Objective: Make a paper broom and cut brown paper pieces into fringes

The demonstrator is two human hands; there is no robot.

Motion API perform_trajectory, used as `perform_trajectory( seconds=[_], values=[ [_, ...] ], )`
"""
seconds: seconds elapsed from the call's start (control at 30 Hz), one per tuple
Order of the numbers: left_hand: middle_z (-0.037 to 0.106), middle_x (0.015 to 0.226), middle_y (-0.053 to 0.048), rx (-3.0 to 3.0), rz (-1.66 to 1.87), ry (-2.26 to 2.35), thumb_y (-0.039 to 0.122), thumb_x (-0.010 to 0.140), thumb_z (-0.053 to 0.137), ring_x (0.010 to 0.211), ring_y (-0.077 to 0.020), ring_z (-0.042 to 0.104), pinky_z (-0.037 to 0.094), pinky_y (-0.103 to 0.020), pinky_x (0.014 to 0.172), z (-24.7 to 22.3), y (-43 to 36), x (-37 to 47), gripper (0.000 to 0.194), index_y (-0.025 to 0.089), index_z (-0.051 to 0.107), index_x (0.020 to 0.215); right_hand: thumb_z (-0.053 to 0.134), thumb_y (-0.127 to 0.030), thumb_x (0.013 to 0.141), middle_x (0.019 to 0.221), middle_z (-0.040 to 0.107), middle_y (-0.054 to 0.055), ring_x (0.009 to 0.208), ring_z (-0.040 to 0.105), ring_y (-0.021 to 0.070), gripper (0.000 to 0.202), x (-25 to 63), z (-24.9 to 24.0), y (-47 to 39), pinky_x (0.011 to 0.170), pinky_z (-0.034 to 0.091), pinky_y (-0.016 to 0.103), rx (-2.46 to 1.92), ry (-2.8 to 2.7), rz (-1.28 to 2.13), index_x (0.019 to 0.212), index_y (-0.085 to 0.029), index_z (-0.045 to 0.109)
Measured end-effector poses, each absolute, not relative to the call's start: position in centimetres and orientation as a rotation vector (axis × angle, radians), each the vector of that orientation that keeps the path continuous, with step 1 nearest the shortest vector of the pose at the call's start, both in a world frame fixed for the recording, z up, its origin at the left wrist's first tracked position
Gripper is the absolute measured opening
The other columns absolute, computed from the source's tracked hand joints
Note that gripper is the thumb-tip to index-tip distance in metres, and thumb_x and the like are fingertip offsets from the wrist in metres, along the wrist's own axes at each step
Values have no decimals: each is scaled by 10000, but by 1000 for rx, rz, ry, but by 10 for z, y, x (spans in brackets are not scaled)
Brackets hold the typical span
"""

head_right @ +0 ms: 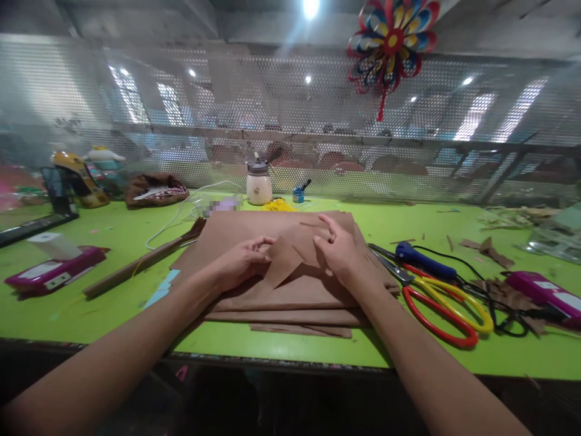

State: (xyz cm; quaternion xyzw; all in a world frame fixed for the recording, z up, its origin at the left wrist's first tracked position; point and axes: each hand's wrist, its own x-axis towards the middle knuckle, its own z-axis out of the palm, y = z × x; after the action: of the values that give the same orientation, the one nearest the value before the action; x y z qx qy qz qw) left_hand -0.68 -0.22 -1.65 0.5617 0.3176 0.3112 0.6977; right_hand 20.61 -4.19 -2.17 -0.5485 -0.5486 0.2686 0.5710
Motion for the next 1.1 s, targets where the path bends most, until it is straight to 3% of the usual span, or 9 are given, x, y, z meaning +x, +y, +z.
perform_trajectory(
  seconds=[0.1, 0.3, 0.43, 0.53, 0.73, 0.9, 1.1],
  values=[
    [584, 763, -8, 1261, 681, 687, 78, 617, 592, 710, -145, 605, 463, -239, 618, -18, -1, -7, 351, 182, 496, 939, 613, -293, 632, 444, 362, -104, 350, 330, 55, 551, 203, -20, -44, 349, 246, 174, -1251, -1259, 658, 1165, -200, 508],
    [619, 789, -44, 1244, 643, 637, 119, 643, 629, 698, -157, 614, 464, -253, 608, -16, -3, -6, 240, 162, 498, 840, 696, -307, 546, 539, 503, -67, 432, 460, 89, 594, 204, -20, -42, 413, 354, 201, -1209, -1174, 749, 1103, -199, 522],
    [614, 721, -26, 1203, 691, 625, 149, 671, 638, 622, -119, 594, 458, -228, 595, -16, -2, -7, 177, 144, 516, 800, 677, -334, 571, 578, 561, -22, 444, 448, 86, 349, 206, -23, -40, 401, 323, 199, -1260, -1183, 863, 862, -158, 600],
    [605, 699, -11, 1166, 763, 550, 143, 689, 627, 601, -91, 575, 449, -202, 603, -14, -1, -8, 128, 132, 533, 776, 636, -365, 615, 500, 504, -39, 402, 363, 59, 246, 203, -25, -42, 375, 252, 187, -1316, -1250, 955, 708, -140, 599],
    [619, 797, -26, 1127, 744, 399, 141, 701, 625, 693, -109, 591, 447, -250, 715, -11, -6, -9, 140, 139, 558, 823, 604, -342, 635, 471, 501, -51, 377, 343, 58, 229, 186, -26, -48, 371, 235, 186, -1372, -1369, 969, 761, -151, 608],
    [625, 762, -21, 1149, 650, 439, 153, 677, 655, 668, -107, 589, 442, -226, 661, -12, -8, -7, 171, 145, 566, 823, 563, -246, 642, 551, 558, -29, 410, 388, 58, 104, 176, -26, -49, 399, 285, 185, -1309, -1487, 951, 678, -153, 592],
    [617, 735, -18, 1168, 683, 571, 166, 672, 657, 640, -101, 581, 444, -213, 617, -16, -1, -4, 160, 137, 566, 801, 543, -179, 645, 507, 551, -21, 443, 447, 95, 82, 185, -21, -49, 439, 341, 215, -1473, -1531, 721, 672, -170, 620]
  ],
)
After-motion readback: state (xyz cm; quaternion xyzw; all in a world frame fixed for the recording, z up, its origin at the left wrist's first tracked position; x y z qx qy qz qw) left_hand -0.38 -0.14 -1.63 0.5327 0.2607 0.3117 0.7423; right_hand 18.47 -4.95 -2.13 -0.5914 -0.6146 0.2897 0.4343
